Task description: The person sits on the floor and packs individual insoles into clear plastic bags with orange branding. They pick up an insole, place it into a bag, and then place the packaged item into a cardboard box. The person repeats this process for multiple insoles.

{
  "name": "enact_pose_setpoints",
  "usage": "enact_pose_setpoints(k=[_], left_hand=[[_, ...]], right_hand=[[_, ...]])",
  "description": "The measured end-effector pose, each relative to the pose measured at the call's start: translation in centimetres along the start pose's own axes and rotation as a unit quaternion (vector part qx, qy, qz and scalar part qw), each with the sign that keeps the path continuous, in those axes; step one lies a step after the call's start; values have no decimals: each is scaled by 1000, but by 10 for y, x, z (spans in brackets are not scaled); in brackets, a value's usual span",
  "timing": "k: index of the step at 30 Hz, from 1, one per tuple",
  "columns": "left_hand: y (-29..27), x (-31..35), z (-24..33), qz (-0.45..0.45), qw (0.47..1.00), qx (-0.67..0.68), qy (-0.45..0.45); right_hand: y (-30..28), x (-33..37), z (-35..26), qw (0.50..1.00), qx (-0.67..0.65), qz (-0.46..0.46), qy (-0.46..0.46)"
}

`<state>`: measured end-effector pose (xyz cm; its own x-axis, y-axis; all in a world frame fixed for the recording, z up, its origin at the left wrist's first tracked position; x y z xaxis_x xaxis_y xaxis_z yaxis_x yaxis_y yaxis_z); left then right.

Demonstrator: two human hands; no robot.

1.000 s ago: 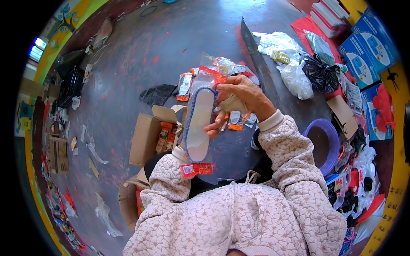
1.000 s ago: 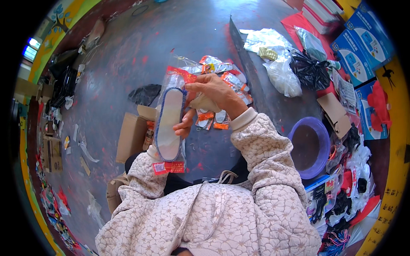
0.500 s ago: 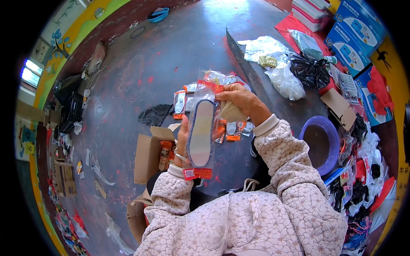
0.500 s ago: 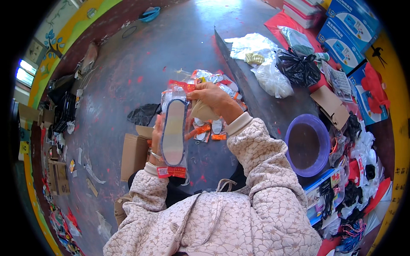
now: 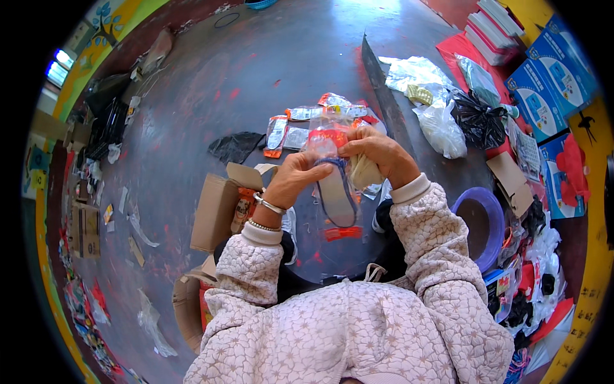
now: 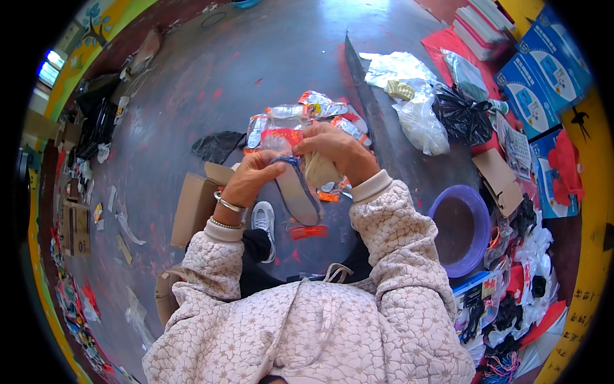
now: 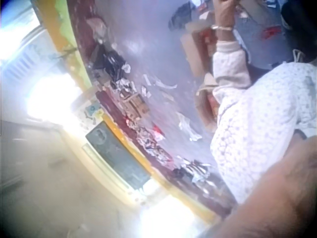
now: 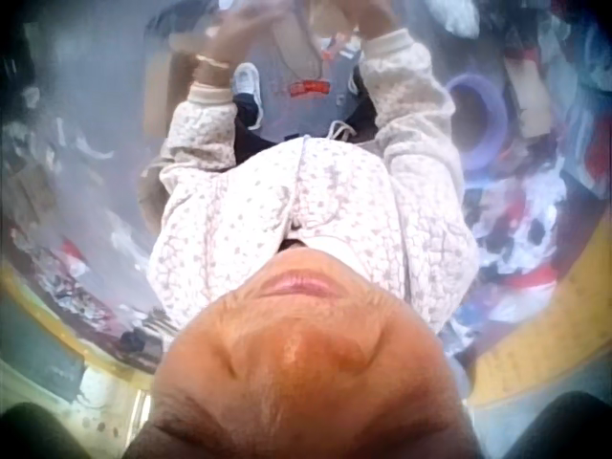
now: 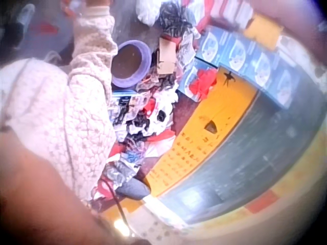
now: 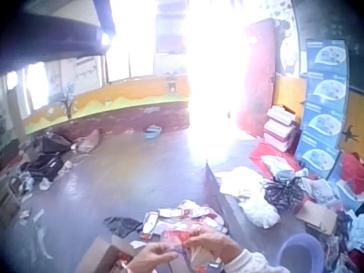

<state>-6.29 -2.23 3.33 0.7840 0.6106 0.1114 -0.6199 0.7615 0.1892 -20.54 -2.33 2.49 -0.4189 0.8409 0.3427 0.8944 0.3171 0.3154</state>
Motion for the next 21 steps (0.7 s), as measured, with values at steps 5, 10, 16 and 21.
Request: enact_pose_setpoints(k=[5,10,16,21], left_hand=[[-18,-3,-19,36,996,84,2],[-15,-2,-15,82,987,136,25],[-14,-3,-21,66,975,213,8],[-15,-4,-29,85,964,250,-13]], right_hand=[[13,-8,7,999,-45,-2,14],[12,-9,6,1000,0,7,1],[-9,-4,-6,992,40,112,-41],[-23,3,-21,973,82,176,-123]])
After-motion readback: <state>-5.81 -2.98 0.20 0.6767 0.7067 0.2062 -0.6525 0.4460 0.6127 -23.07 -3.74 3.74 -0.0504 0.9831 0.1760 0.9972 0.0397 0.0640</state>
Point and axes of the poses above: each hand's wrist, its own x-axis away from the middle knuckle, its own y-axis out of the palm, z = x × y, the point moved 7 cm from there along -x, towards the middle knuckle, and after that the axes turned 9 degrees about -z, right-handed, at the moved point
